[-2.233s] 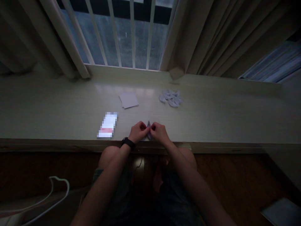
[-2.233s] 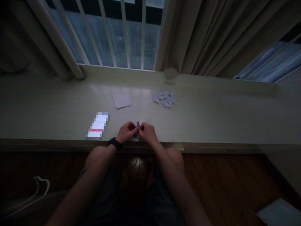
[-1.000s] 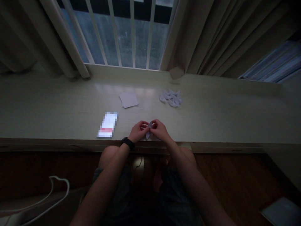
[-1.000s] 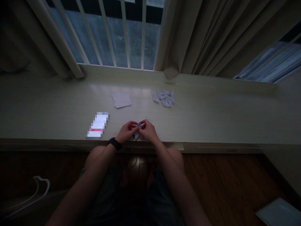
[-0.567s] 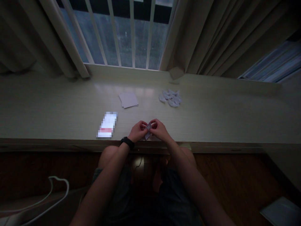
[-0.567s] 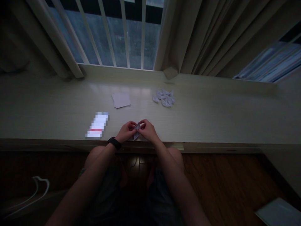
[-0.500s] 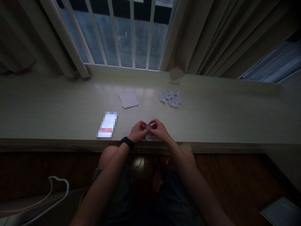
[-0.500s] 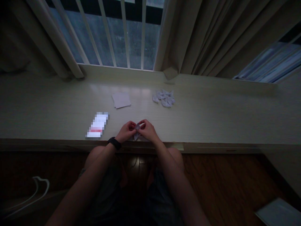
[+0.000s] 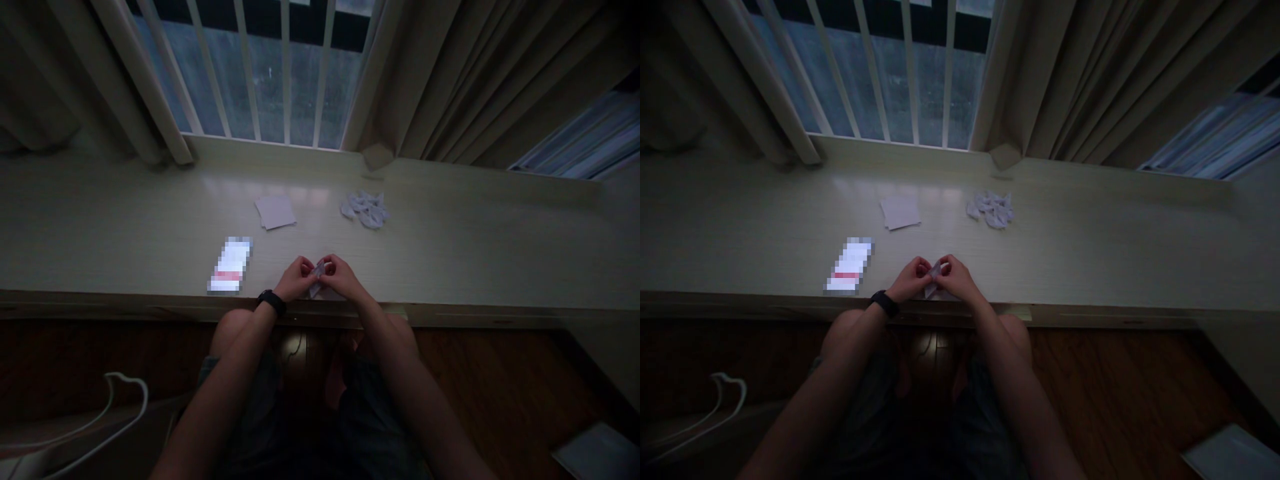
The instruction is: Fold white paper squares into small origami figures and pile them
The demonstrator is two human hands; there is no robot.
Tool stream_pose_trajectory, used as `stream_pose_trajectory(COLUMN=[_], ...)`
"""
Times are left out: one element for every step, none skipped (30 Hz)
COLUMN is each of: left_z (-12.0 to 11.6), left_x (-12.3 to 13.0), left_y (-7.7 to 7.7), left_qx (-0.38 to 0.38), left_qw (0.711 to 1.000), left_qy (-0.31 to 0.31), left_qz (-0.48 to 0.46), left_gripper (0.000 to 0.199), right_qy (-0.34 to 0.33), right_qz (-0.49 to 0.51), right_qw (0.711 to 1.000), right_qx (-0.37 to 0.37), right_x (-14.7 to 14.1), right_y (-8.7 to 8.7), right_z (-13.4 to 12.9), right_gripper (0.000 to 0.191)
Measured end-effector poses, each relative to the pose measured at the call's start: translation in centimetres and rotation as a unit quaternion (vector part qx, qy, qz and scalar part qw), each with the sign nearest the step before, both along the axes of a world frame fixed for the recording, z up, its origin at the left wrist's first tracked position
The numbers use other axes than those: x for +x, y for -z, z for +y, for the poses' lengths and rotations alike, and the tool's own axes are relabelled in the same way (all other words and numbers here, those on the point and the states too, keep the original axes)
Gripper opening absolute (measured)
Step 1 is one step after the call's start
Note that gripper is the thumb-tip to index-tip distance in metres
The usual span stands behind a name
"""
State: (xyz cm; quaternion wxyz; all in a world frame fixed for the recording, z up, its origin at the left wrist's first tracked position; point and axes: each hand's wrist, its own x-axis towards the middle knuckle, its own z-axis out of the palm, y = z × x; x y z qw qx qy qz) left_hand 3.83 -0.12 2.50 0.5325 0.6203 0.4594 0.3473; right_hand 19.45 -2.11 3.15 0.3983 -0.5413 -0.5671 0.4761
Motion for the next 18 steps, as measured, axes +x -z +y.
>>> stream_pose_trajectory(left_z=[0.0, -0.1, -0.1, -0.1, -0.2, -0.2, -0.3, -0.3, -0.3, -0.4, -0.4, -0.4, -0.4, -0.4, -0.3, -0.3, -0.2, -0.2], left_x=[0.0, -0.1, -0.1, -0.2, -0.3, -0.4, -0.5, -0.6, -0.6, -0.6, -0.7, -0.7, -0.7, -0.7, -0.7, -0.7, -0.7, -0.7], left_y=[-0.2, -0.4, -0.6, -0.8, -0.9, -1.0, -1.2, -1.3, -1.4, -1.5, -1.6, -1.6, -1.7, -1.7, -1.8, -1.8, -1.7, -1.7], left_qx=[-0.029, -0.058, -0.085, -0.107, -0.125, -0.139, -0.151, -0.160, -0.166, -0.169, -0.167, -0.162, -0.152, -0.139, -0.123, -0.108, -0.093, -0.083], left_qw=[0.999, 0.997, 0.994, 0.990, 0.986, 0.982, 0.979, 0.976, 0.975, 0.974, 0.974, 0.976, 0.978, 0.980, 0.983, 0.984, 0.985, 0.984], left_qy=[0.000, 0.000, 0.001, 0.005, 0.012, 0.021, 0.031, 0.040, 0.045, 0.046, 0.046, 0.043, 0.036, 0.024, 0.005, -0.019, -0.042, -0.060], left_qz=[-0.021, -0.043, -0.067, -0.090, -0.110, -0.126, -0.136, -0.141, -0.143, -0.144, -0.144, -0.143, -0.141, -0.140, -0.139, -0.139, -0.141, -0.144], left_gripper=[0.026, 0.026, 0.026, 0.026, 0.027, 0.029, 0.030, 0.032, 0.034, 0.035, 0.036, 0.038, 0.039, 0.040, 0.041, 0.042, 0.042, 0.043], right_qy=[-0.006, -0.013, -0.020, -0.027, -0.033, -0.038, -0.043, -0.045, -0.044, -0.038, -0.027, -0.011, 0.012, 0.038, 0.064, 0.081, 0.088, 0.083], right_qz=[0.027, 0.051, 0.070, 0.082, 0.088, 0.088, 0.083, 0.074, 0.059, 0.038, 0.014, -0.010, -0.033, -0.056, -0.078, -0.100, -0.122, -0.147], right_qw=[1.000, 0.998, 0.997, 0.996, 0.996, 0.995, 0.996, 0.996, 0.997, 0.997, 0.997, 0.996, 0.993, 0.988, 0.982, 0.976, 0.970, 0.965], right_qx=[-0.009, -0.016, -0.018, -0.016, -0.011, -0.004, 0.006, 0.017, 0.031, 0.048, 0.068, 0.091, 0.114, 0.137, 0.158, 0.176, 0.191, 0.202], right_x=[0.0, 0.0, 0.0, 0.0, 0.0, 0.1, 0.1, 0.1, 0.1, 0.1, 0.0, 0.0, -0.1, -0.2, -0.3, -0.5, -0.6, -0.7], right_y=[-0.2, -0.4, -0.5, -0.7, -0.9, -1.0, -1.0, -1.0, -1.1, -1.1, -1.1, -1.2, -1.3, -1.4, -1.6, -1.7, -1.8, -1.9], right_z=[-0.1, -0.2, -0.2, -0.3, -0.4, -0.4, -0.4, -0.4, -0.4, -0.4, -0.5, -0.6, -0.8, -1.1, -1.3, -1.6, -1.9, -2.1], right_gripper=[0.032, 0.033, 0.033, 0.034, 0.034, 0.035, 0.035, 0.035, 0.034, 0.033, 0.033, 0.033, 0.034, 0.035, 0.035, 0.034, 0.030, 0.026])
